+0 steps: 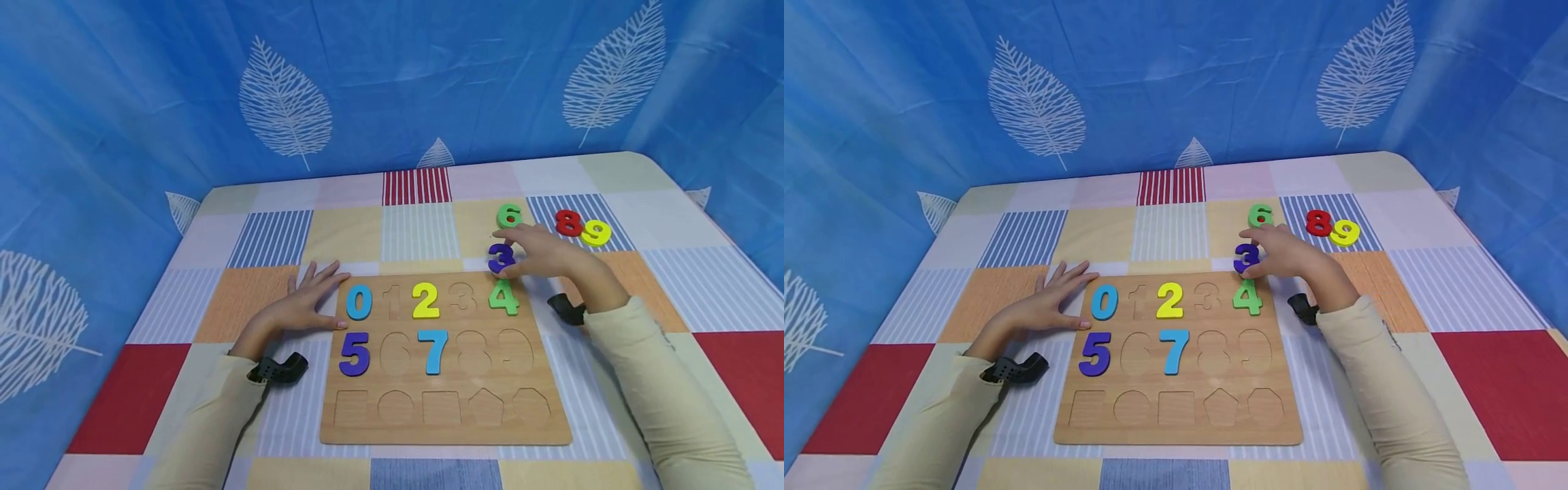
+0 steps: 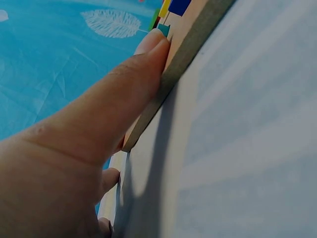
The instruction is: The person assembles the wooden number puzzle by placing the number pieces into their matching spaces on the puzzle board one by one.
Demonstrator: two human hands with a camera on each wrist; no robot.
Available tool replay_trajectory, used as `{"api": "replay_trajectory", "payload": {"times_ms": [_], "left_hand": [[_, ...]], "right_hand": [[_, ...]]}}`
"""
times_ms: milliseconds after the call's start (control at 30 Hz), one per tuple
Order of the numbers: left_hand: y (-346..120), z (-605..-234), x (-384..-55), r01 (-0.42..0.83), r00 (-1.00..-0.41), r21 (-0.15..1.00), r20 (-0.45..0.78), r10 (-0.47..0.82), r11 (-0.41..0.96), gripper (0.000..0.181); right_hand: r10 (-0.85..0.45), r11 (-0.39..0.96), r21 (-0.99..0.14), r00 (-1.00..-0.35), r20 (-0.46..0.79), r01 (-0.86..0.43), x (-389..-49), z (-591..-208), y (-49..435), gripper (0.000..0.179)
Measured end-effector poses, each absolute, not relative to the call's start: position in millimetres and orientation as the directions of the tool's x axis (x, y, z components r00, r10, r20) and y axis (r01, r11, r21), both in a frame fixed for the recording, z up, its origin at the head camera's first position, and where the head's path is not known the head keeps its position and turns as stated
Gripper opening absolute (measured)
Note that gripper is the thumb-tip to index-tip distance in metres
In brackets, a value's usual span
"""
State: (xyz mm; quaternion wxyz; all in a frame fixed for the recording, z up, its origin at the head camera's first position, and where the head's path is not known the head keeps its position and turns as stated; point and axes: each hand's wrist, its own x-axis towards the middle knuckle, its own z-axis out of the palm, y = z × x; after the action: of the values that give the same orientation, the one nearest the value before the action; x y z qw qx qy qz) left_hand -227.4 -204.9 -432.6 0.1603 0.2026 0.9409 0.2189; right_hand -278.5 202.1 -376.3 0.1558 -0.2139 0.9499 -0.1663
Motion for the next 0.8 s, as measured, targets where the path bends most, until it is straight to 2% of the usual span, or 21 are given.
{"api": "replay_trajectory", "payload": {"times_ms": [800], "left_hand": [[-205.4,-430.7,-229.8,0.306,-0.865,0.469,-0.227,0.447,0.829,0.089]], "right_hand": [[-0.591,0.788,-0.349,-0.783,-0.193,-0.508,-248.8,-372.7,159.1,0.069]]}}
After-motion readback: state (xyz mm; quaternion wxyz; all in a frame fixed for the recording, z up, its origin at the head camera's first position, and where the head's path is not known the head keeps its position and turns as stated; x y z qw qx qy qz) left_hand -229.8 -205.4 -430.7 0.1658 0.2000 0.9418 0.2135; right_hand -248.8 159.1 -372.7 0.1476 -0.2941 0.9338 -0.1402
